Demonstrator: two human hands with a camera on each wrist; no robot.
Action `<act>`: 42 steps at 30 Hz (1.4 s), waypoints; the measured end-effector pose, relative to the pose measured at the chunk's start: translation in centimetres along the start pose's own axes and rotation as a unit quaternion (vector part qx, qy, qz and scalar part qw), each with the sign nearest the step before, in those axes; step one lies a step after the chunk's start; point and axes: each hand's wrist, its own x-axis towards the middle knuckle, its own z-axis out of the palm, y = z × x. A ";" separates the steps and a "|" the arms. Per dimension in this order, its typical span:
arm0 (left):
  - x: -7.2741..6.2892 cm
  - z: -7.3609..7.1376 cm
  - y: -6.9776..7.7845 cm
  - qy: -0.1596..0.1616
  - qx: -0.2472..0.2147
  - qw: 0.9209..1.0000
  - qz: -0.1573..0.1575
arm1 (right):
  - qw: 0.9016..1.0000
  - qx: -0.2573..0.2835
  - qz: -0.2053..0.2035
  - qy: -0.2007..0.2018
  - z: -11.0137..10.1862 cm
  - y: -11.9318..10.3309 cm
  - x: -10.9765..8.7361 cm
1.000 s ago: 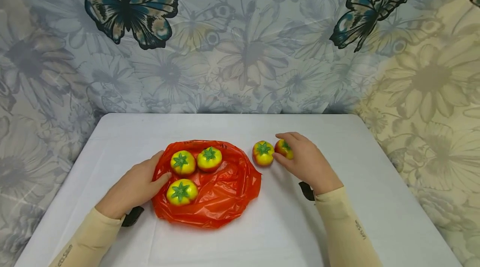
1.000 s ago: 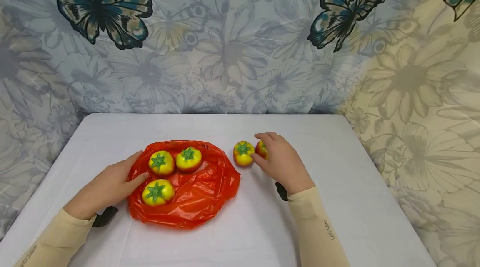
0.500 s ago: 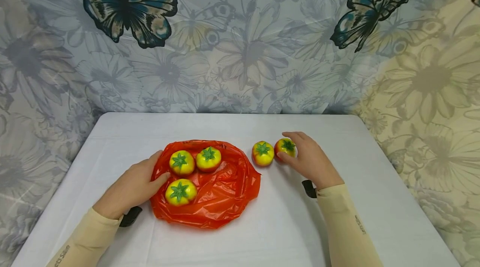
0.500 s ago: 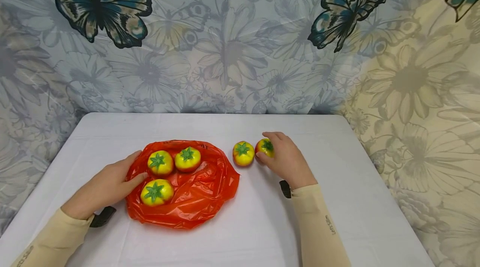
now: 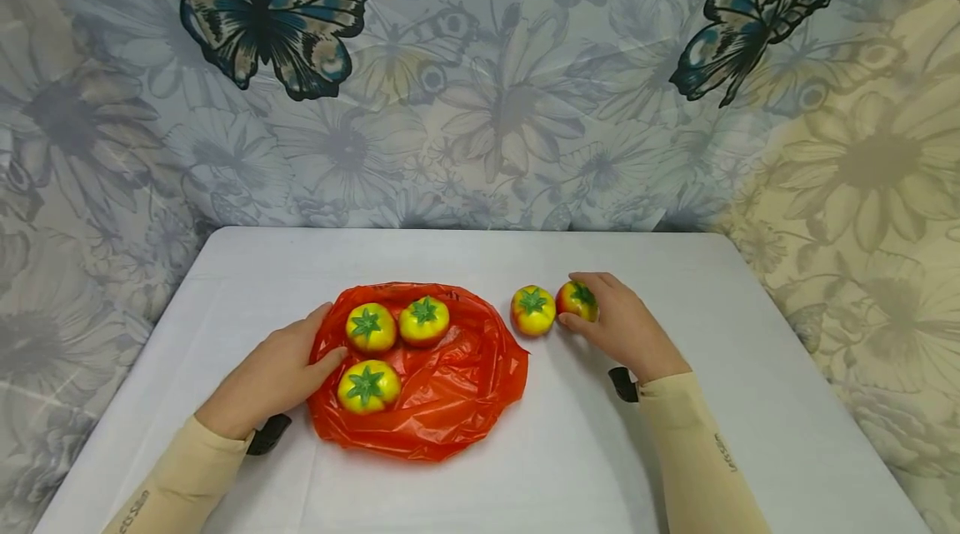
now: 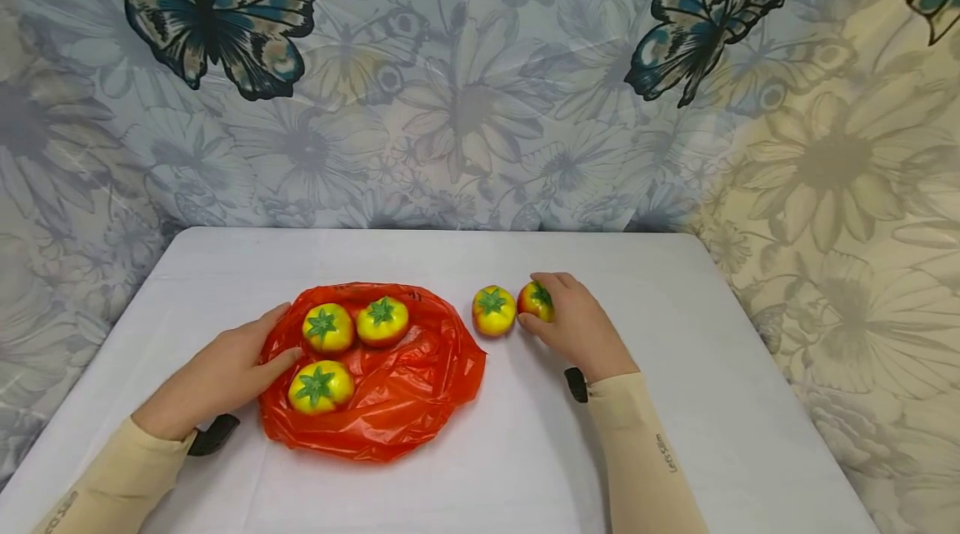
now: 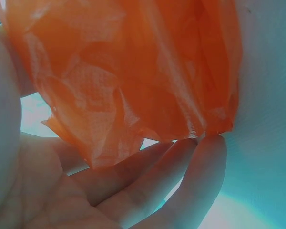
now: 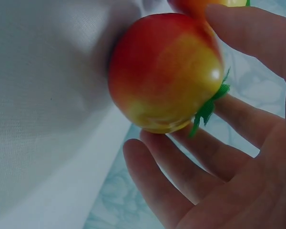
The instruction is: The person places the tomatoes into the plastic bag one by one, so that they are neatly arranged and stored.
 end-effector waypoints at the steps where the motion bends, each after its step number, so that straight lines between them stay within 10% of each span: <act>1: 0.0 0.0 0.0 0.000 0.000 1.000 -0.001 | 1.000 0.000 0.000 0.000 0.0 0.0 0.0; 42: 0.0 -0.2 -0.1 0.003 0.006 1.000 -0.001 | 0.999 0.001 -0.023 0.026 -3.0 -1.8 -1.4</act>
